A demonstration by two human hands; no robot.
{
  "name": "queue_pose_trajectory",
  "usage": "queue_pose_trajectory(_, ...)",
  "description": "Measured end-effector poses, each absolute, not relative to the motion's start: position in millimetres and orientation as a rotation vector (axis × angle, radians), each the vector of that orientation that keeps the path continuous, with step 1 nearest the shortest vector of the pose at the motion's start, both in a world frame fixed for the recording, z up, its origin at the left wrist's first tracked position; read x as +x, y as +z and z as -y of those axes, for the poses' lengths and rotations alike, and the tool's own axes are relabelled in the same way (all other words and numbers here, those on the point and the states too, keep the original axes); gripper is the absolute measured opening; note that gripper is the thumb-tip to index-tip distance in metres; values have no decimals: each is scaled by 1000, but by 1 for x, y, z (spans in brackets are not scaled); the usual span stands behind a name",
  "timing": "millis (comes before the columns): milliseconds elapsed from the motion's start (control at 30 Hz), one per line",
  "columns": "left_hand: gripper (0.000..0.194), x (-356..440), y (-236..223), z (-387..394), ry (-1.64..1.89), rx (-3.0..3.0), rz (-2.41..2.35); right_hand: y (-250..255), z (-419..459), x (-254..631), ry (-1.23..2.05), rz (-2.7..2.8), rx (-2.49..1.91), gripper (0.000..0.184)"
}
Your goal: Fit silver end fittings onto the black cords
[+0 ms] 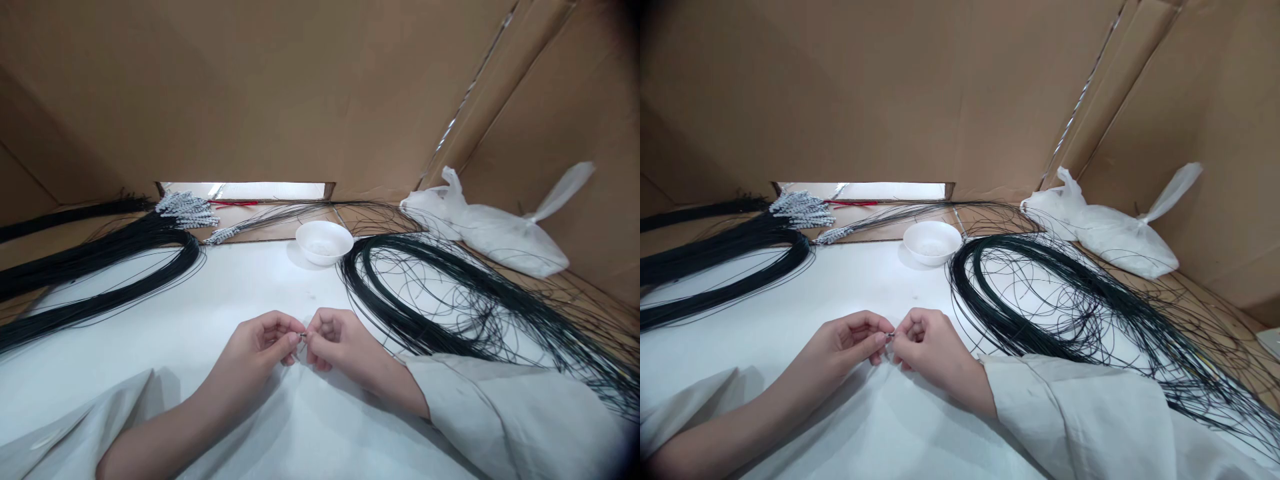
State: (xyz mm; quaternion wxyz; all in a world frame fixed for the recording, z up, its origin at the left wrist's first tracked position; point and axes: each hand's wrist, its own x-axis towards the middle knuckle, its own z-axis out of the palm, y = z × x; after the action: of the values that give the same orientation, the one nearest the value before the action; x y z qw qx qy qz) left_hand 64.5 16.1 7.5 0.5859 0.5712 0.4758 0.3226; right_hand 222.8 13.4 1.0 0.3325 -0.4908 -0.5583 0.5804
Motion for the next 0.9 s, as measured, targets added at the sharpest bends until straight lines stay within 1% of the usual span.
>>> queue_pose_trajectory(900,12,64,8,-15,717,1316,-1091,-1,-16,225,1644,1359,-1212,6)
